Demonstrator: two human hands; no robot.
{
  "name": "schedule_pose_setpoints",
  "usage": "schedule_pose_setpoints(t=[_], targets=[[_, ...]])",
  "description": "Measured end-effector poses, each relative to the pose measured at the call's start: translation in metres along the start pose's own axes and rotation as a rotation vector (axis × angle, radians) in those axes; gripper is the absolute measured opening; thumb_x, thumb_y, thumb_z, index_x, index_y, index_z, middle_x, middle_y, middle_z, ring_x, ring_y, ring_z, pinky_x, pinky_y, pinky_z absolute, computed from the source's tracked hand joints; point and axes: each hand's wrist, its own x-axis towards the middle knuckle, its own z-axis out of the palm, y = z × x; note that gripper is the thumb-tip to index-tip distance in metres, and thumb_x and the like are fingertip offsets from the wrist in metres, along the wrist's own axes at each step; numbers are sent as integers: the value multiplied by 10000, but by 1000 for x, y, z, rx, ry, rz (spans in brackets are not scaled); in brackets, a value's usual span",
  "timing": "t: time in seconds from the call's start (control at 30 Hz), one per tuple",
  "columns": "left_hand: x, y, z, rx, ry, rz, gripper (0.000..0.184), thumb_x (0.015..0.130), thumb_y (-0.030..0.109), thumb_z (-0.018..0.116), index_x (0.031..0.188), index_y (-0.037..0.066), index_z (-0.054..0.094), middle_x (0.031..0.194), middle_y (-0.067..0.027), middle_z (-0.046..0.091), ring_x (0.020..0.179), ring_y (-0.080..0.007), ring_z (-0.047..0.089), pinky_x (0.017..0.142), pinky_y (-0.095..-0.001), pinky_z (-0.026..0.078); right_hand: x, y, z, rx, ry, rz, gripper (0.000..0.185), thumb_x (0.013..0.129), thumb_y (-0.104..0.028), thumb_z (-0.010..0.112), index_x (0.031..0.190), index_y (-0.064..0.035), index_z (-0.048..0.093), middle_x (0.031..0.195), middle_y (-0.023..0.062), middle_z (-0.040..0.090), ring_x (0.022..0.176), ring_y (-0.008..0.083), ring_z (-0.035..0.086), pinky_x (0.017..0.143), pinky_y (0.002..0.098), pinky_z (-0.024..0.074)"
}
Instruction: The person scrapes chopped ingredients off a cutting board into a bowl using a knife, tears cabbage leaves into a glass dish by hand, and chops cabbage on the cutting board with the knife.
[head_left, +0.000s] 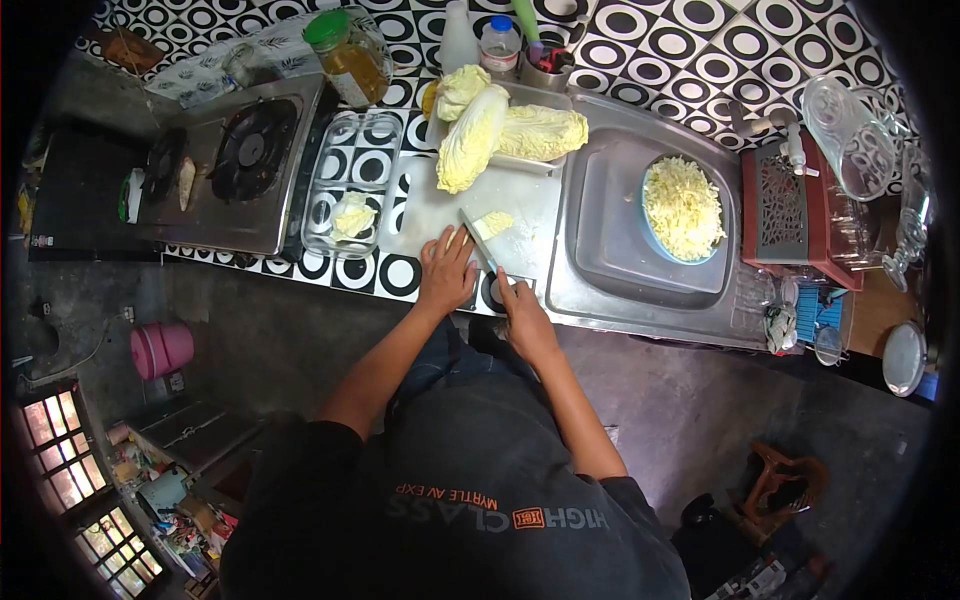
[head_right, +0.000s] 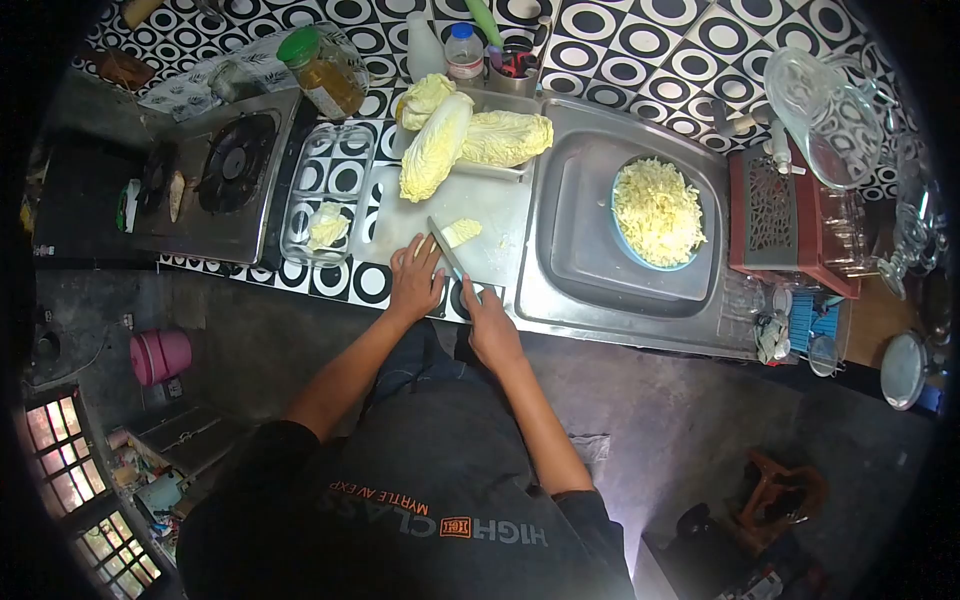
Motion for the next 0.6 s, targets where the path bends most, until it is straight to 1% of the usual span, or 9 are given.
schedule_pose_setpoints(t=[0.23,0.3,0.4,0.5,0.6], targets=[[0,-1,1,7,-29,-17,418,901,211,601,1280,34,608,1505,-154,486,1434,-338,385,1121,-517,270,-5,2,14,-64,26,5,872,804,127,545,1596,-150,310,1138,249,532,1040,442,590,852,492,522],[-1,-2,1,8,-6,-7,419,903,213,599,1281,32,607,1507,-151,485,1434,-339,385,1121,-517,269,-7,3,14,-84,17,16,875,807,128,540,1600,-157,304,1138,257,539,1041,444,591,855,489,523],[-1,0,1,16,1,0,423,907,216,595,1288,32,605,1510,-148,485,1433,-337,386,1122,-515,268,-8,5,13,-80,38,15,876,807,129,538,1600,-162,305,1134,257,553,1040,440,595,856,491,522],[-1,0,1,19,4,3,431,913,219,589,1301,34,603,1515,-142,485,1433,-332,387,1125,-512,265,-7,3,8,-69,-3,47,879,806,127,540,1600,-165,302,1135,250,560,1037,442,601,855,496,523],[0,0,1,15,1,-1,441,918,222,582,1318,37,599,1519,-136,483,1434,-327,386,1128,-510,262,-5,4,8,-91,5,45,871,812,120,538,1600,-167,301,1134,247,563,1019,442,613,845,501,527]])
